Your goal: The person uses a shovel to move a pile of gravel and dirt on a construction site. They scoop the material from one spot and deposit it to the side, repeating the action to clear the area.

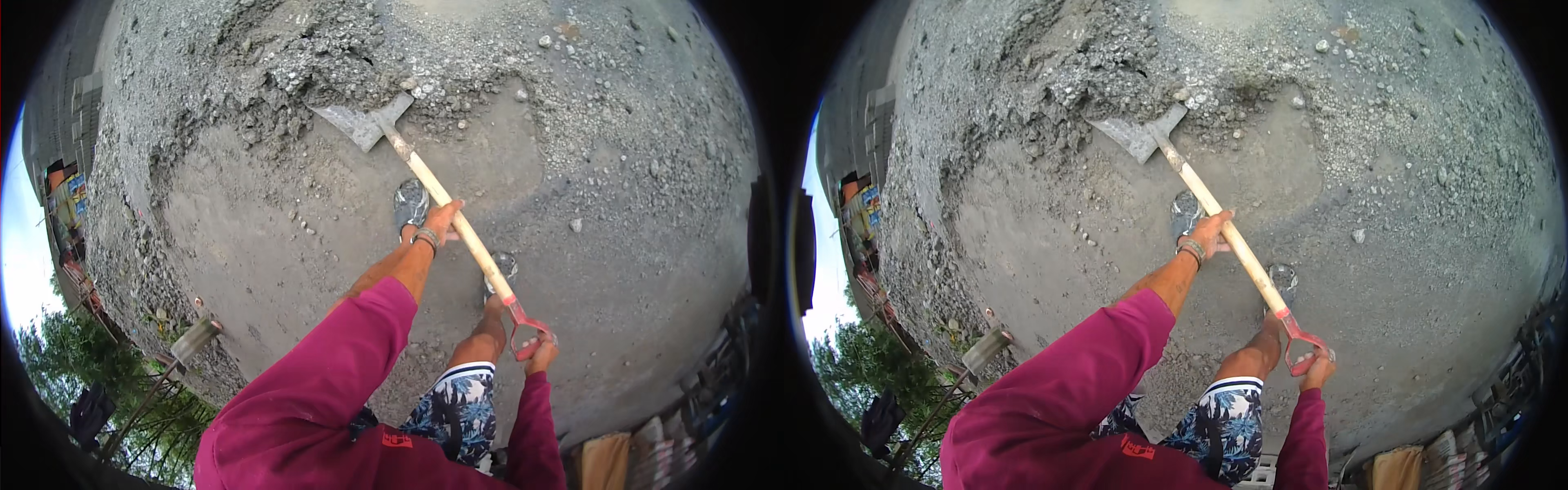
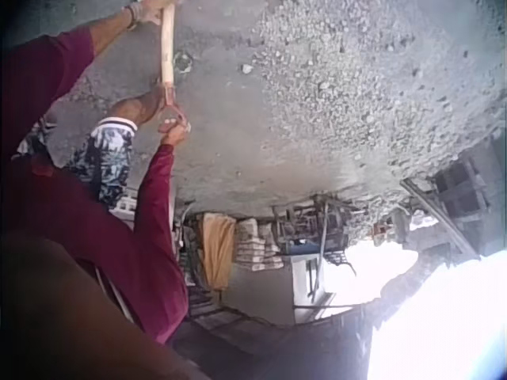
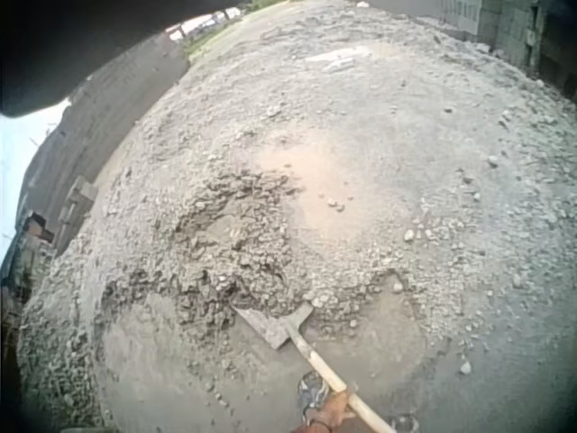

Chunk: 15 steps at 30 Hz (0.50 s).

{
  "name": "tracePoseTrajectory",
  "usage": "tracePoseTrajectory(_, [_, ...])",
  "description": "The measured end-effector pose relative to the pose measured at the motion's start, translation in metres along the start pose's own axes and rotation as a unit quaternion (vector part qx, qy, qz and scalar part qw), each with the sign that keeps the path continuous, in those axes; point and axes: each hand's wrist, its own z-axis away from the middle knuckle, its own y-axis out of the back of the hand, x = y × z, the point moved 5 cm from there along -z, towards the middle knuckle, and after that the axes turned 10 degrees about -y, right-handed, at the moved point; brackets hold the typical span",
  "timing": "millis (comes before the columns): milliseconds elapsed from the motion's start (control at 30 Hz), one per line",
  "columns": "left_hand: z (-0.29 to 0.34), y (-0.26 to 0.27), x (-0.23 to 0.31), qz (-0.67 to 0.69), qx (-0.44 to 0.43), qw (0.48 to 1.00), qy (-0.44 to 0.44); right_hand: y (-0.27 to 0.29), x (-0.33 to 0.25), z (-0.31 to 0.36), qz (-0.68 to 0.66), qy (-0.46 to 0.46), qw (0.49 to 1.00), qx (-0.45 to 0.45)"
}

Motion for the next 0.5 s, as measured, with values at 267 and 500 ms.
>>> tracePoseTrajectory(267, [-0.036, 0.027, 0.049, 0.102, 0.171, 0.975, -0.102, 0.003, 0.003, 0.030, -0.031, 0.112, 0.990, 0.078])
tracePoseTrajectory(500, [0.051, 0.006, 0.023, 0.228, 0.132, 0.962, -0.069, 0.066, -0.103, 0.105, 0.024, 0.225, 0.974, 0.026])
